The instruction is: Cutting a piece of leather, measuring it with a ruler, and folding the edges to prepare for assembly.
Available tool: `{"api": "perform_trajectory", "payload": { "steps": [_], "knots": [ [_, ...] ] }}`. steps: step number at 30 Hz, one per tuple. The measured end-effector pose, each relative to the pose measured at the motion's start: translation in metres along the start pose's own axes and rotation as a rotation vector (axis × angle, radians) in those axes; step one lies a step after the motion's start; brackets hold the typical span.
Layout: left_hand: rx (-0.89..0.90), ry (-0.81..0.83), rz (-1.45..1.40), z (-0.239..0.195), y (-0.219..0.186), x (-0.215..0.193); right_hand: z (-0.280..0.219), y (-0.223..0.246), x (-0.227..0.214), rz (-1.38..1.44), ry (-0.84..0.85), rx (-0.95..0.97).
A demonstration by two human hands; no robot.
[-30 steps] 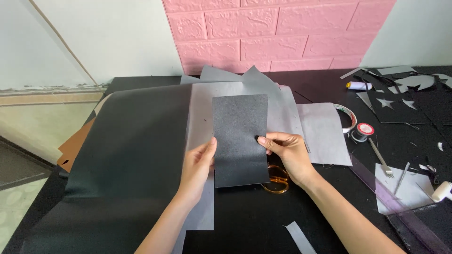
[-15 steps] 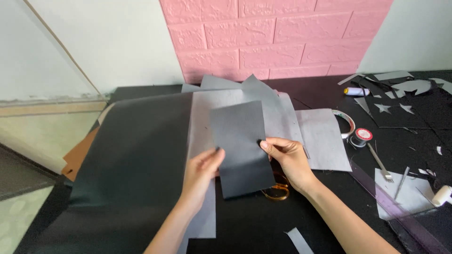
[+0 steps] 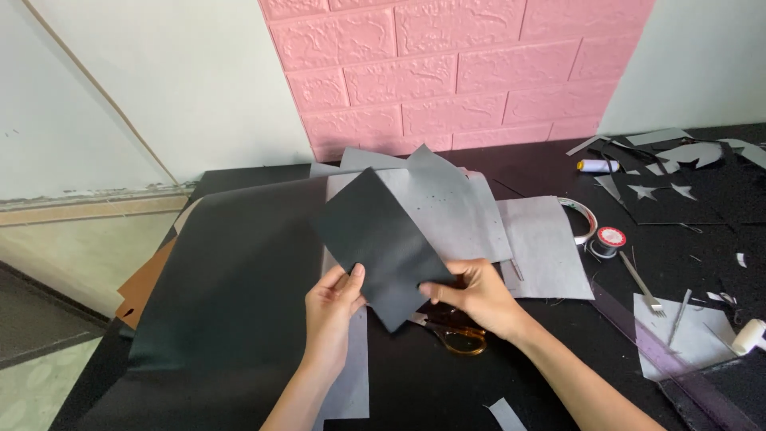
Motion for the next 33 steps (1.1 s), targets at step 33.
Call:
{"api": "perform_trajectory", "payload": {
  "steps": [33],
  "knots": [
    [-0.086,0.008,-0.047,0.004,0.007,0.002,0.005,-0.023,-0.030,0.235,-0.338,-0.007]
  ]
}}
Point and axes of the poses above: each hand's wrist, its own z-axis towards the middle knuckle, its own x-axis out of the palm, y = z × x, the point moved 6 cm from there along z, towards the middle knuckle, and after that the axes turned 6 degrees about y, right-handed, at the moved point
